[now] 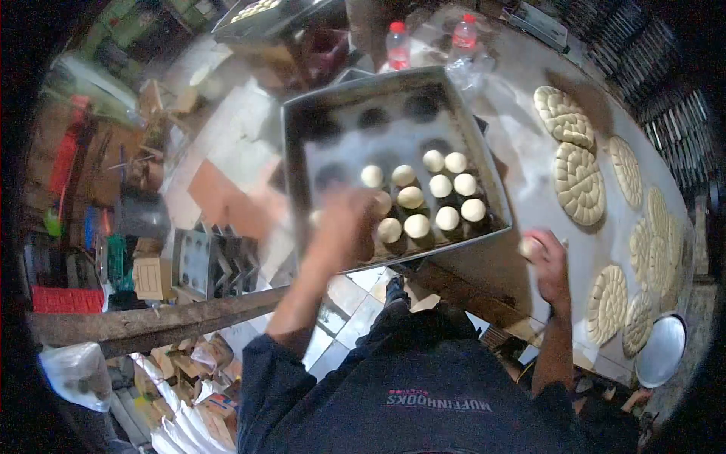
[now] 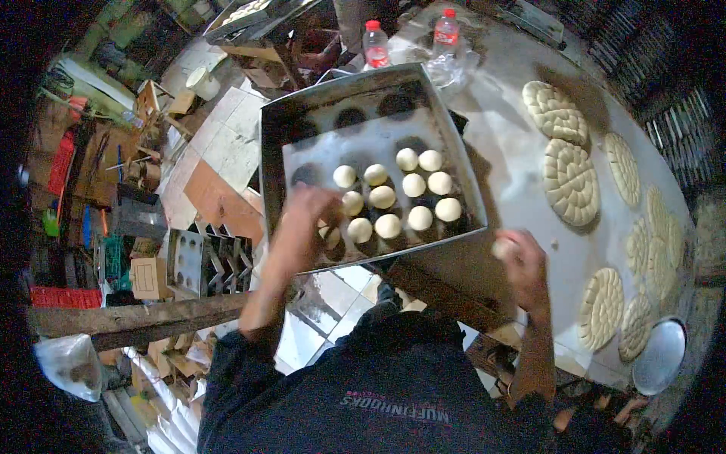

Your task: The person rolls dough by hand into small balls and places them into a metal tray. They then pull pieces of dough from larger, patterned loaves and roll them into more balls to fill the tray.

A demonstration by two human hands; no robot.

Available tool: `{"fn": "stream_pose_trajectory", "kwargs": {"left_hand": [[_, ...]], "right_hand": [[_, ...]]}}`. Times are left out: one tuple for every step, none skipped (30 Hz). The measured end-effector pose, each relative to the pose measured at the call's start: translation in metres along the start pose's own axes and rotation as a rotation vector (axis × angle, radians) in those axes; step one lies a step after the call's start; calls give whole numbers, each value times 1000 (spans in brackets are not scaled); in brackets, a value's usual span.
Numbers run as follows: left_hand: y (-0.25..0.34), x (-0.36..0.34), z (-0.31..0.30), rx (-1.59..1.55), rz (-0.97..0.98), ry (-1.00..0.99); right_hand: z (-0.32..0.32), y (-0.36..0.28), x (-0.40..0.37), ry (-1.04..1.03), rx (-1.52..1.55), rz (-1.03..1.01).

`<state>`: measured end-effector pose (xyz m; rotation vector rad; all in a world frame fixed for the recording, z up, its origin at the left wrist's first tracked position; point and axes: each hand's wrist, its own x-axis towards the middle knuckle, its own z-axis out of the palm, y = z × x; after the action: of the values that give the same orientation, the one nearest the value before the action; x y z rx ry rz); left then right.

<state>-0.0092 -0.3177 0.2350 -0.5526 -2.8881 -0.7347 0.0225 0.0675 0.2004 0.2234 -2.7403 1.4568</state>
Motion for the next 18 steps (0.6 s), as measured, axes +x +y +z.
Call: {"fn": "stream_pose_trajectory", "kwargs": {"left_hand": [[-37, 5, 1, 165, -55, 31], [-78, 7, 13, 329, -109, 61], [-109, 3, 20, 333, -115, 68], [-135, 2, 27, 435, -93, -33], [-149, 2, 28, 535, -70, -136], [-149, 2, 25, 537, -73, -127], [-146, 2, 23, 509, -81, -154], [-143, 4, 21, 484, -77, -187], [-140, -1, 16, 422, -101, -204], [-133, 5, 14, 417, -119, -116], [-120, 5, 14, 341, -227, -62], [-80, 9, -3, 259, -327, -16], [-42, 11, -10, 279, -235, 45], [-4, 12, -10, 289, -135, 107], [34, 14, 3, 110, -38, 166], [73, 19, 24, -75, 55, 218], [108, 26, 52, -262, 265, 130], [143, 34, 85, -447, 475, 32]], "right_hand": [[28, -51, 23, -52, 125, -160], [59, -89, 42, -46, 121, -262], [90, -107, 67, -26, 78, -529], [124, -121, 88, -99, 195, -610], [160, -125, 108, -100, 190, -717], [197, -122, 129, -159, 178, -786], [227, -117, 142, -265, 80, -735], [243, -110, 151, -388, -163, -743], [244, -107, 149, -307, -220, -798], [237, -105, 141, -221, -283, -839], [221, -97, 130, -149, -201, -799], [190, -95, 116, -68, -130, -752], [161, -80, 104, 39, -26, -749], [129, -60, 85, 138, 72, -605], [97, -35, 63, 395, -24, -525], [70, 10, 45, 512, -2, -444], [39, 45, 19, 556, -147, -247], [20, 86, -11, 573, -196, -97]]}}
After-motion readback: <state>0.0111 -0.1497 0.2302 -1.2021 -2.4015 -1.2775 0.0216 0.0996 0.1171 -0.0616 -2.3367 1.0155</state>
